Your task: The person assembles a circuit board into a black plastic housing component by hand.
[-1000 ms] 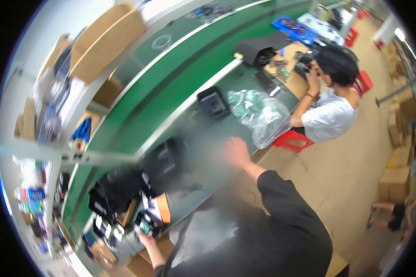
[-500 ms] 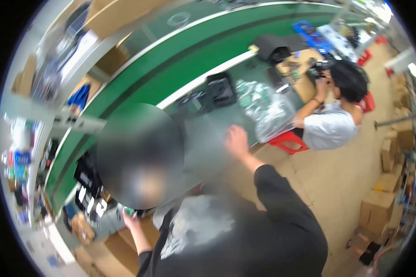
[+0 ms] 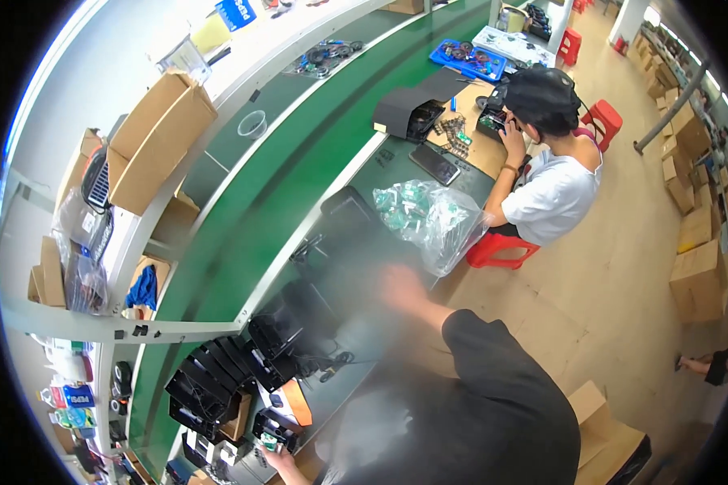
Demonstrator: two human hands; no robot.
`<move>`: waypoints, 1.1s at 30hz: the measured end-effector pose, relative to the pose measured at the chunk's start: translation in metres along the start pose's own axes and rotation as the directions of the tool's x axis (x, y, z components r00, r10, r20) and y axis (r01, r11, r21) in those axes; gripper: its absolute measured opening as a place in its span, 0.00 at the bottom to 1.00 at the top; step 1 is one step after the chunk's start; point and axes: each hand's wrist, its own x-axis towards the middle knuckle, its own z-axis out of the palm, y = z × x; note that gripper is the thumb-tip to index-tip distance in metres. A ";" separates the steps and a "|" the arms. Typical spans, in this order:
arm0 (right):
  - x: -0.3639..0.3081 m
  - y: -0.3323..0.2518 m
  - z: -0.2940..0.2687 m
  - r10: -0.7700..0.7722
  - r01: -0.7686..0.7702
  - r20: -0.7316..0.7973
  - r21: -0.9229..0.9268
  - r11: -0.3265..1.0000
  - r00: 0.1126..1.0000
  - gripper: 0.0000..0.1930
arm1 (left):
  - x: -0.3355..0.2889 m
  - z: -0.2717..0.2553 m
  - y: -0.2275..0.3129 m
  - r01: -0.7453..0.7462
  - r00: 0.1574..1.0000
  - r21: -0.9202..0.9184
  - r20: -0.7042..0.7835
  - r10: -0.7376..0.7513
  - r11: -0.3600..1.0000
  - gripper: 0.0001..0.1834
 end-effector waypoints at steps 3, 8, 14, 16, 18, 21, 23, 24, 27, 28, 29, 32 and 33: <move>-0.001 -0.005 -0.009 -0.014 0.014 0.000 0.022 1.000 1.000 0.15 | 0.002 -0.005 -0.001 -0.007 1.000 0.000 -0.002 0.007 1.000 0.18; -0.003 -0.004 -0.006 -0.063 0.064 -0.058 0.005 0.998 0.996 0.15 | 0.027 -0.027 0.000 -0.040 0.998 0.075 0.049 0.037 0.996 0.17; -0.003 -0.002 -0.007 -0.042 0.042 -0.004 -0.007 0.999 0.999 0.15 | 0.040 -0.026 -0.009 0.018 0.997 -0.011 0.082 -0.017 1.000 0.17; 0.001 -0.004 -0.008 -0.059 0.058 -0.053 -0.025 0.998 0.997 0.15 | 0.035 -0.019 -0.008 0.033 0.999 -0.078 0.025 -0.032 0.996 0.17; 0.002 -0.006 -0.009 -0.053 0.052 -0.064 -0.017 0.998 0.997 0.15 | 0.031 -0.018 -0.006 0.011 1.000 -0.064 0.011 -0.010 0.998 0.17; 0.003 -0.009 -0.017 -0.056 0.056 -0.077 -0.013 0.998 0.995 0.15 | 0.021 -0.012 -0.005 -0.022 1.000 -0.053 0.006 0.022 0.998 0.18; 0.000 -0.010 -0.025 -0.053 0.053 -0.070 -0.002 0.999 0.996 0.15 | 0.003 -0.006 -0.009 -0.022 0.996 -0.054 0.090 0.027 0.998 0.16; 0.000 -0.014 -0.028 -0.058 0.059 -0.069 0.020 0.998 0.996 0.15 | 0.001 -0.012 -0.008 -0.022 0.991 -0.073 0.131 0.031 0.997 0.16; -0.003 -0.012 -0.019 -0.065 0.065 -0.066 0.002 0.998 0.996 0.15 | 0.013 -0.023 -0.003 -0.030 0.999 -0.052 0.031 0.032 0.998 0.15; 0.001 -0.011 -0.023 -0.053 0.054 -0.038 0.021 0.998 0.998 0.14 | 0.013 -0.027 -0.005 -0.007 0.999 0.016 0.054 0.006 1.000 0.15; -0.003 -0.014 -0.027 -0.026 0.026 0.003 0.036 0.999 1.000 0.14 | -0.001 -0.021 -0.020 -0.400 0.897 0.277 0.311 0.312 0.873 0.15; -0.004 -0.013 -0.028 -0.041 0.042 -0.038 0.037 0.998 0.998 0.15 | -0.007 -0.006 -0.010 -0.012 0.999 -0.107 0.030 0.015 0.994 0.15; -0.001 -0.014 -0.028 -0.057 0.058 -0.027 0.035 0.998 0.998 0.15 | -0.009 -0.002 -0.009 -0.024 1.000 -0.106 -0.020 0.022 0.994 0.16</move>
